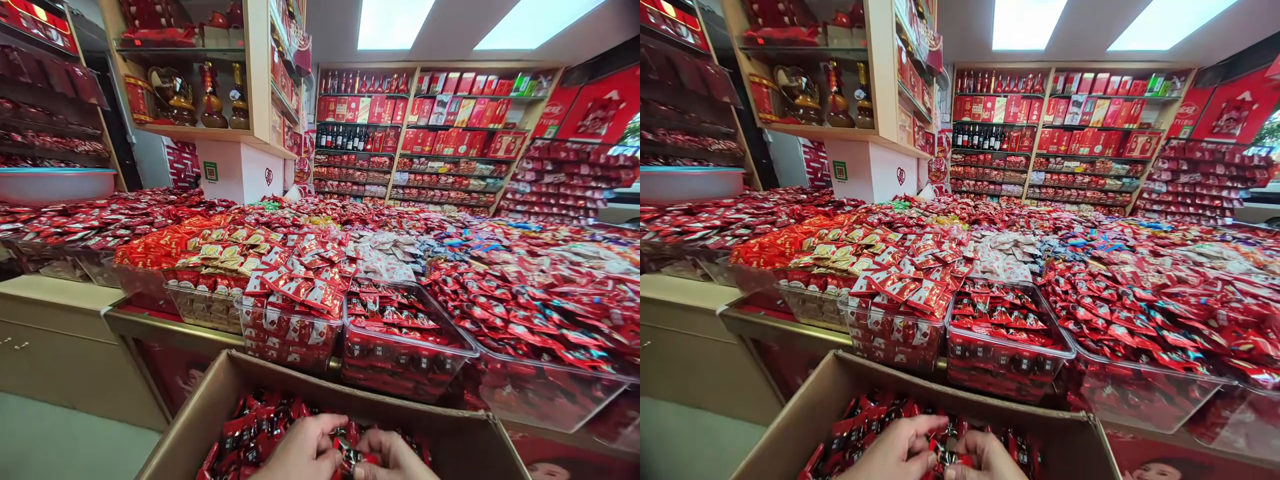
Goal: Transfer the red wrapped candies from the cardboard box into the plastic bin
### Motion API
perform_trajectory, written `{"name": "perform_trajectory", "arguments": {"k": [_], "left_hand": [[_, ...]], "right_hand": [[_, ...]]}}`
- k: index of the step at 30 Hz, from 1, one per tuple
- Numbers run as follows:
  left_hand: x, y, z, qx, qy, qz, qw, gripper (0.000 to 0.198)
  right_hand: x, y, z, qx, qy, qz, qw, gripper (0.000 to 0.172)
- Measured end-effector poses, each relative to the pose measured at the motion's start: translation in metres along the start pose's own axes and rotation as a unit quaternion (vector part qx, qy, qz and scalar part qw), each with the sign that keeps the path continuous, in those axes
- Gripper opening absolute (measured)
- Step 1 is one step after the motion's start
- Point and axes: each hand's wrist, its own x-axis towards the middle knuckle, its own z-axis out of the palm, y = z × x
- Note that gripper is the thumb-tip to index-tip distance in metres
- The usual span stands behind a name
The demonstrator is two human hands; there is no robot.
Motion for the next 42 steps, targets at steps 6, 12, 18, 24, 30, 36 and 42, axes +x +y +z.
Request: {"name": "perform_trajectory", "arguments": {"k": [6, 12, 18, 24, 30, 36, 42], "left_hand": [[-0.006, 0.024, -0.001, -0.090, 0.071, 0.039, 0.993, 0.044], [-0.006, 0.025, -0.003, -0.166, 0.062, 0.039, 0.983, 0.041], [-0.004, 0.023, 0.000, -0.272, 0.023, -0.007, 0.962, 0.035], [0.000, 0.017, 0.010, -0.263, 0.053, -0.010, 0.963, 0.019], [0.002, 0.014, 0.015, -0.189, 0.128, -0.007, 0.973, 0.011], [-0.004, 0.018, 0.018, -0.228, -0.004, 0.031, 0.973, 0.019], [-0.018, 0.038, 0.007, -0.288, 0.015, 0.064, 0.955, 0.028]], "right_hand": [[-0.020, -0.043, 0.006, 0.057, 0.075, -0.024, 0.995, 0.032], [-0.026, -0.047, 0.007, 0.106, 0.083, -0.014, 0.991, 0.028], [-0.025, -0.049, 0.007, 0.064, 0.122, -0.030, 0.990, 0.032], [-0.026, -0.037, 0.005, -0.145, 0.177, -0.097, 0.969, 0.028], [-0.026, -0.029, 0.017, -0.378, 0.237, -0.244, 0.861, 0.023], [-0.022, -0.026, 0.017, -0.443, 0.138, -0.199, 0.863, 0.038], [-0.055, -0.077, 0.009, -0.497, 0.117, -0.289, 0.810, 0.051]]}}
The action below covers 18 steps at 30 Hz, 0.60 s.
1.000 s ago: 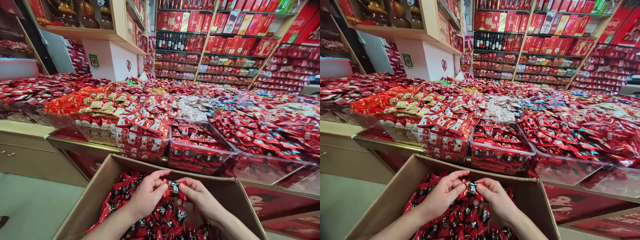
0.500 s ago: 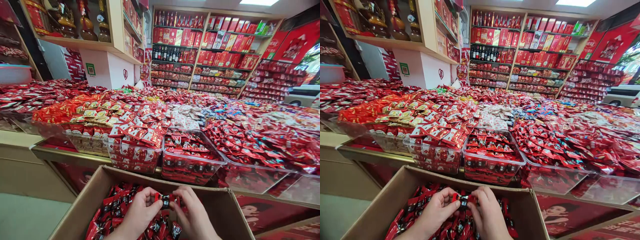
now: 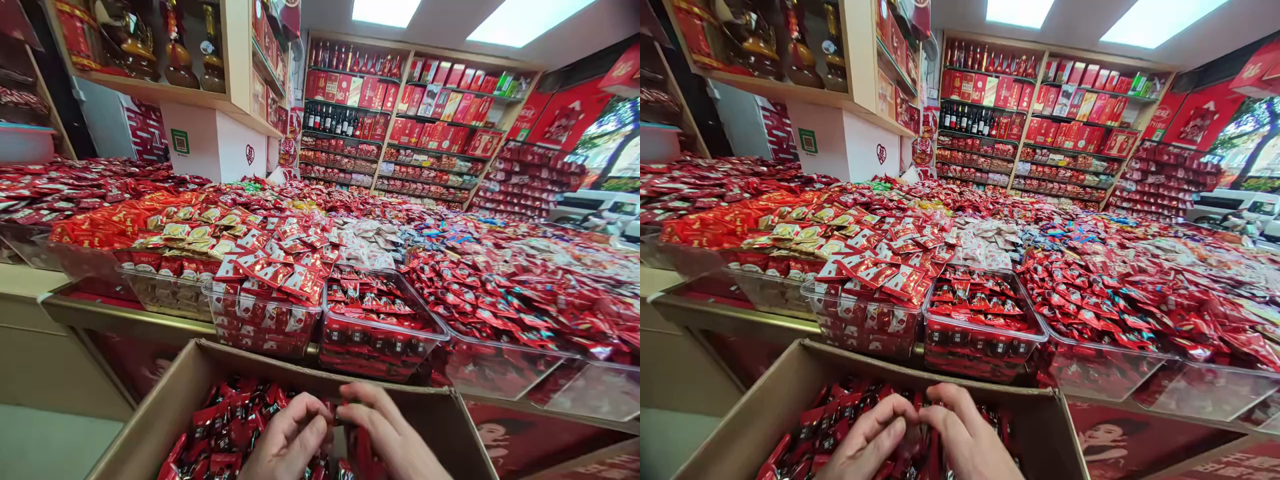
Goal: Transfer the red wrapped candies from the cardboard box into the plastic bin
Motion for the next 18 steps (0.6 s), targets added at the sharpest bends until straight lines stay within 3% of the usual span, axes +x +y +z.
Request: {"name": "perform_trajectory", "arguments": {"k": [4, 7, 10, 14, 18], "left_hand": [[0.002, -0.008, -0.003, -0.020, -0.012, -0.019, 1.000, 0.030], [0.004, -0.016, -0.005, -0.012, -0.022, -0.033, 0.999, 0.030], [0.005, -0.019, -0.007, 0.000, -0.028, -0.044, 0.999, 0.032], [0.006, -0.024, -0.009, 0.048, -0.028, -0.062, 0.997, 0.034], [0.009, -0.032, -0.011, 0.110, -0.033, -0.060, 0.992, 0.038]], "right_hand": [[0.029, -0.004, -0.065, -0.122, 0.138, 0.001, 0.983, 0.043], [0.068, 0.023, -0.104, -0.217, 0.208, 0.040, 0.953, 0.034], [0.104, 0.066, -0.122, -0.276, 0.127, 0.071, 0.950, 0.034], [0.130, 0.109, -0.120, -0.354, -0.009, 0.104, 0.929, 0.032], [0.137, 0.126, -0.111, -0.383, -0.043, 0.122, 0.915, 0.028]]}}
